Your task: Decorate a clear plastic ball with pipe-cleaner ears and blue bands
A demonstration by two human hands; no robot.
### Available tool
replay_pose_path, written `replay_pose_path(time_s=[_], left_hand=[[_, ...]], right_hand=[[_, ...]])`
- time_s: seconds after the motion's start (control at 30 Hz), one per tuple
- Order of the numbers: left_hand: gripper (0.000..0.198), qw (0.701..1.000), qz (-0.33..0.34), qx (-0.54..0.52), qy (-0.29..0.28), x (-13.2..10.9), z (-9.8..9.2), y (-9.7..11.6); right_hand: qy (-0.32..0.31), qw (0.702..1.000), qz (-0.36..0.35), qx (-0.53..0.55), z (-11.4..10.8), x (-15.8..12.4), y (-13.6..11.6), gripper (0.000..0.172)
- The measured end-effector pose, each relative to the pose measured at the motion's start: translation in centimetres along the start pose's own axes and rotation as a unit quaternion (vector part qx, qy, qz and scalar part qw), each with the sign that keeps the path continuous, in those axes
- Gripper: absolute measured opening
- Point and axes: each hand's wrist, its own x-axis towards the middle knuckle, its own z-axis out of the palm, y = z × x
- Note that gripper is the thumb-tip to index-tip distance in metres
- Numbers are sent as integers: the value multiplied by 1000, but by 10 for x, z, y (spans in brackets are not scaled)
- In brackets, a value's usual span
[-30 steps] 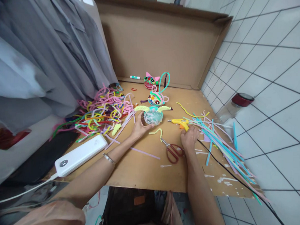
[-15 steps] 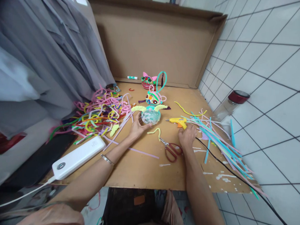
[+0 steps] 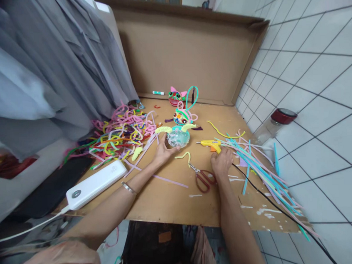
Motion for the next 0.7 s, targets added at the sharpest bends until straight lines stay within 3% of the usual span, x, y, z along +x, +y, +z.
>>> replay_pose_path(time_s=[0.17,0.37,0.7], left_hand=[[108,1000,-1,-1,-5,0,0,-2],[107,1000,12,-22,3,1,2,-6],[101,1000,21,3,9,-2,0,1]], right_hand=[[-22,1000,3,-11,-3,0,-3,45],[16,1000,-8,-17,-4,-2,-6,43],[28,999,-15,-13,-2,-2,-6,44]])
